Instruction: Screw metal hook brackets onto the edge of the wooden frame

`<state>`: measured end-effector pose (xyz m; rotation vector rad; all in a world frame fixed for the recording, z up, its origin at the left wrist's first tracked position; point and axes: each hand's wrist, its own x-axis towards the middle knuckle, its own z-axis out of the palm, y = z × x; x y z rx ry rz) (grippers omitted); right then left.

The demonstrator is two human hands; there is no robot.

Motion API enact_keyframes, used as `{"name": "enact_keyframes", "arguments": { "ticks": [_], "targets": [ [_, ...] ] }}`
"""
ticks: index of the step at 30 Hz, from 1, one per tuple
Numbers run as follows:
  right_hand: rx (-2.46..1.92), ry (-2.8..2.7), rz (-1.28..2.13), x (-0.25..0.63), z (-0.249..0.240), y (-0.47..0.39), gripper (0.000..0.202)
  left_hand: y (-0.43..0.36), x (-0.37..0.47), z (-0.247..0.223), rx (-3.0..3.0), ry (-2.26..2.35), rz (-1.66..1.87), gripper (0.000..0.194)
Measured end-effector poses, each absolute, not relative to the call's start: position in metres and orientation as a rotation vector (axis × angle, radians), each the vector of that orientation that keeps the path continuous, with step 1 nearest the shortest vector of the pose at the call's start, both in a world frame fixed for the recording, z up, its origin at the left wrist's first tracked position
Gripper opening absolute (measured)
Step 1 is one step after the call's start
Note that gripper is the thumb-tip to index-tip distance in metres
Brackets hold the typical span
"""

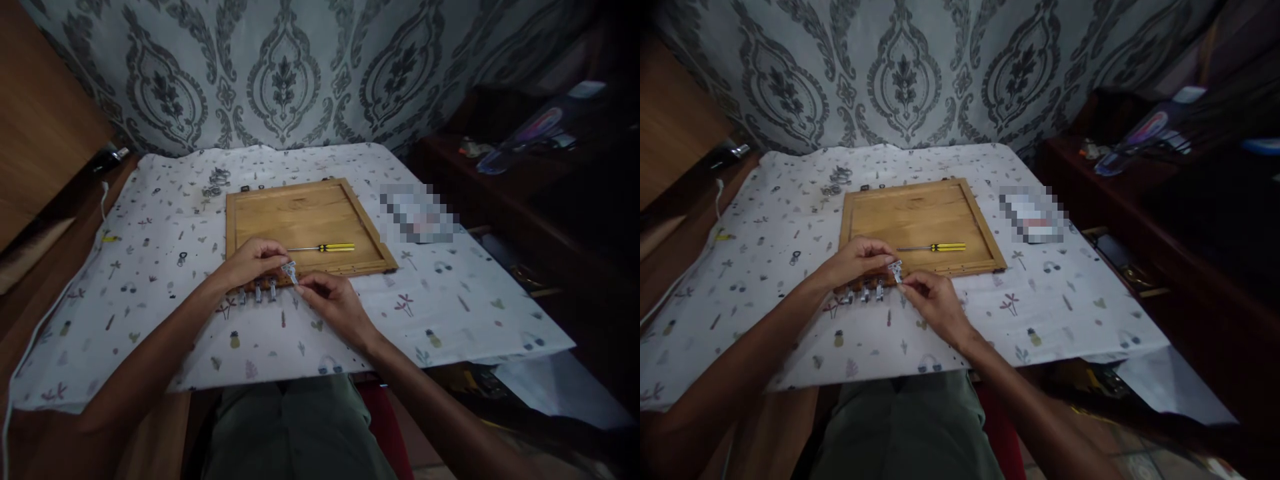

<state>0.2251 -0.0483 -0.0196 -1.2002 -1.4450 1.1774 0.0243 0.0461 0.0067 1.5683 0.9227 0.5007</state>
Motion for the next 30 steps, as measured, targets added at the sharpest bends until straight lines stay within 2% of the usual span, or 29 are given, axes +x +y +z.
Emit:
{"name": "enact_keyframes", "arguments": {
  "ticks": [5,11,18,30],
  "targets": [
    [-1.264,-1.289,1.35,0.221,-0.025,-0.051,0.038,0.053,0.014,0.002,1.732,0.964,0.599,0.015],
    [-1.334,-1.236,1.451,0.219,-0.026,-0.051,0.04,0.052,0.01,-0.001,1.839,0.953,0.554,0.011],
    [-1.318,-1.299,1.474,0.216,-0.018,-0.051,0.033,0.049,0.011,0.002,1.912,0.968,0.49,0.01],
    [-1.35,-1.317,1.473,0.214,-0.017,-0.052,0.038,0.051,0.011,-0.004,2.022,0.961,0.46,0.008]
  ]
}}
